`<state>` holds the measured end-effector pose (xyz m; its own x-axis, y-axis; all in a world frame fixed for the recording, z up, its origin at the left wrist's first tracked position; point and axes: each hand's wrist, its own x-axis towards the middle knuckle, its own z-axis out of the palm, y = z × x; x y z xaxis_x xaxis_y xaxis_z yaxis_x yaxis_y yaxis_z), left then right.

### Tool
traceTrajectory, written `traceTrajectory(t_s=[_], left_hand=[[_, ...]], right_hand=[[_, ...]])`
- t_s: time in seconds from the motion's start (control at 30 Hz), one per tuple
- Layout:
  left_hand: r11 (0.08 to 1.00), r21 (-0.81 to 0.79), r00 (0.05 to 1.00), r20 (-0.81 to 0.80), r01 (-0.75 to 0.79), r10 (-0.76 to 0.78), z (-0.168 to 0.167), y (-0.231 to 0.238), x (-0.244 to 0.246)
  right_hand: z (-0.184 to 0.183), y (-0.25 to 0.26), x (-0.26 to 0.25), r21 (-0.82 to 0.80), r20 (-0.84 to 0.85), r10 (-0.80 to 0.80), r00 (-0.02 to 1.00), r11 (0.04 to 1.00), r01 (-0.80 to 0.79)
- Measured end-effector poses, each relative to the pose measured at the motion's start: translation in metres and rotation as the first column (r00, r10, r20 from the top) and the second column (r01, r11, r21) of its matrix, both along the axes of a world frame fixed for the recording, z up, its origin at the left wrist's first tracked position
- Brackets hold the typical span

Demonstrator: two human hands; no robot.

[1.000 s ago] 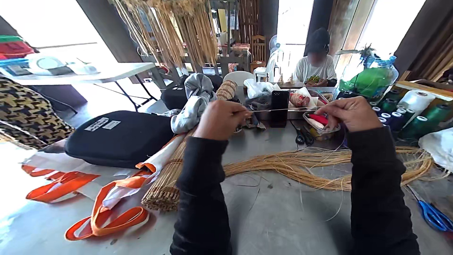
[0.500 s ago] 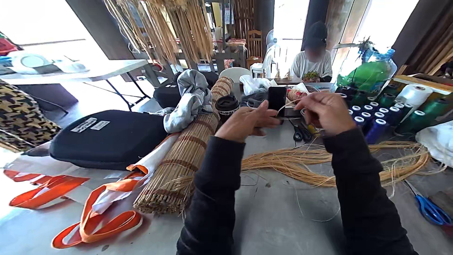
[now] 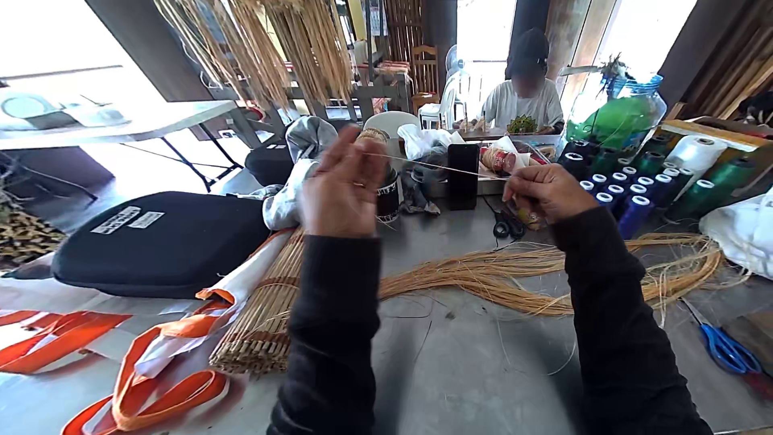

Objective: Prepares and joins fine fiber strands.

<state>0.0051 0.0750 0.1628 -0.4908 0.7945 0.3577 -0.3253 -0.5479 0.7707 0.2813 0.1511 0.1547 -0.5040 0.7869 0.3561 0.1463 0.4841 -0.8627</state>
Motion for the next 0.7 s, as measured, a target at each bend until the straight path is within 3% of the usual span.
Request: traceTrajectory(t_s=[0.17, 0.43, 0.53, 0.6, 0.7], left_hand=[[0.897, 0.148, 0.909, 0.085, -0.416, 0.408, -0.018, -0.025, -0.111], [0.733, 0.022, 0.68, 0.393, -0.68, 0.619, -0.028, -0.046, -0.14], [0.652, -0.003, 0.588, 0.429, -0.758, 0.686, -0.028, -0.054, -0.14], [0.62, -0.042, 0.535, 0.463, -0.784, 0.707, -0.029, -0.057, -0.14], [0.635, -0.1, 0.547, 0.417, -0.766, 0.726, -0.033, -0.06, -0.139]], right_hand=[[-0.013, 0.024, 0.041, -0.093, -0.006, -0.26, 0.965, 0.961, 0.259], [-0.023, 0.036, 0.072, -0.097, -0.046, -0.464, 0.885, 0.884, 0.458], [-0.036, 0.048, 0.096, -0.113, -0.108, -0.682, 0.724, 0.732, 0.672], [-0.045, 0.053, 0.113, -0.136, -0.148, -0.83, 0.538, 0.556, 0.82], [-0.042, 0.046, 0.129, -0.205, -0.218, -0.944, 0.246, 0.29, 0.935]])
